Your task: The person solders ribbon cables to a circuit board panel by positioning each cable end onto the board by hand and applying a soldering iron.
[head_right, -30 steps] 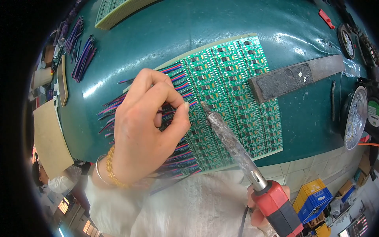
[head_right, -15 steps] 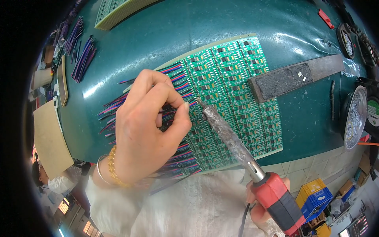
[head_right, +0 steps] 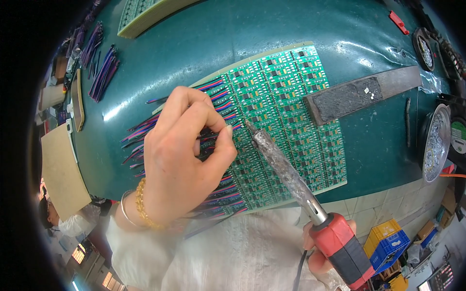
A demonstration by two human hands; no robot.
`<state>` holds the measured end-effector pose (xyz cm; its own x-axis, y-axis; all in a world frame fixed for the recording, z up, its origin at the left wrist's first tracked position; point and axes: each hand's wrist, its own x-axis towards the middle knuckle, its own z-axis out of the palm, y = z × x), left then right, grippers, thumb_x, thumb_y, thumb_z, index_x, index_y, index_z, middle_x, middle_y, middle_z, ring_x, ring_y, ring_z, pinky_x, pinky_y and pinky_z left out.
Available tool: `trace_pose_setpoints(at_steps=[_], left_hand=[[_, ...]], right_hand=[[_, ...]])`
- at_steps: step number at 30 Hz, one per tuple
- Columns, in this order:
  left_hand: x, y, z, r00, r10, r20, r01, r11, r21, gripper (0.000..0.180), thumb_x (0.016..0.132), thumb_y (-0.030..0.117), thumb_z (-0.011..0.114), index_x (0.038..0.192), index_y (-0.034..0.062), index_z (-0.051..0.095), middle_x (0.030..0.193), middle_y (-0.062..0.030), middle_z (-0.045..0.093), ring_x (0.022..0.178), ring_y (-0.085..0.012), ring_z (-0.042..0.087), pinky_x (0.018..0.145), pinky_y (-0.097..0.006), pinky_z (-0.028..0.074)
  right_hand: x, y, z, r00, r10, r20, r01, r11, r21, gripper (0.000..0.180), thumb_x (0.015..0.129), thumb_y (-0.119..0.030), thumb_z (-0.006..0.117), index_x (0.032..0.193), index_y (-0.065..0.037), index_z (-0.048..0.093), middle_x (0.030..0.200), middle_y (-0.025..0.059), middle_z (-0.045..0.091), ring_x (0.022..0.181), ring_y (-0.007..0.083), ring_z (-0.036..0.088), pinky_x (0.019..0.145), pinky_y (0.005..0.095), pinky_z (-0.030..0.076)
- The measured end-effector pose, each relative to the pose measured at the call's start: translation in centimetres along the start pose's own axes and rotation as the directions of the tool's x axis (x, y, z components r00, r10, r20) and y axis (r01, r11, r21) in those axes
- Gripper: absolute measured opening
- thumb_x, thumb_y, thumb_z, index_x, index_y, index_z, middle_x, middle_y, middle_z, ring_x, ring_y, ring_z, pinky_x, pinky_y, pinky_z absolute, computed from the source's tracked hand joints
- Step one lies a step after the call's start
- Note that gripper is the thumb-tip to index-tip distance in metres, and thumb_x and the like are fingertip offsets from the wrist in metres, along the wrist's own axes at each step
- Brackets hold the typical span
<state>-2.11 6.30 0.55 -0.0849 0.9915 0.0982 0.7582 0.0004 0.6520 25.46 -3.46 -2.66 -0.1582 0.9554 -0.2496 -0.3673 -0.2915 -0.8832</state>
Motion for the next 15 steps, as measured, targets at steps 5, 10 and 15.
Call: trace_pose_setpoints(at_steps=[5,10,15], left_hand=[[0.0,0.0,-0.1,1.000,0.021,-0.005,-0.022,1.000,-0.008,0.014,0.073,-0.004,0.069,0.077,0.0014,0.056,0.088,-0.0077,0.054,0.056,-0.0141,0.043,0.049,-0.028,0.036],[0.1,-0.3,-0.1,0.999,0.040,0.010,-0.040,0.999,-0.003,0.013,0.075,-0.001,0.069,0.077,0.0001,0.057,0.088,-0.0106,0.055,0.060,-0.0216,0.052,0.053,-0.033,0.043],[-0.2,-0.2,-0.6,0.999,0.032,-0.004,-0.031,0.997,0.068,0.012,0.076,0.004,0.070,0.078,0.0014,0.059,0.089,-0.0124,0.056,0.067,-0.0290,0.059,0.059,-0.039,0.049]], right_hand=[[1.3,-1.1,-0.9,0.976,0.088,0.201,-0.058,0.987,-0.150,0.035,0.078,-0.025,0.079,0.066,-0.003,0.055,0.068,0.0090,0.063,0.063,0.0214,0.063,0.059,0.0332,0.052],[1.4,0.4,0.5,0.956,-0.197,0.217,0.261,0.909,-0.324,0.078,0.085,-0.062,0.064,0.127,0.002,0.048,0.053,-0.0007,0.050,0.043,0.0137,0.049,0.046,0.0290,0.041],[2.1,0.6,2.1,0.914,-0.309,0.263,0.357,0.921,-0.159,0.079,0.085,-0.062,0.063,0.128,0.002,0.046,0.053,-0.0003,0.048,0.044,0.0137,0.048,0.047,0.0291,0.040]])
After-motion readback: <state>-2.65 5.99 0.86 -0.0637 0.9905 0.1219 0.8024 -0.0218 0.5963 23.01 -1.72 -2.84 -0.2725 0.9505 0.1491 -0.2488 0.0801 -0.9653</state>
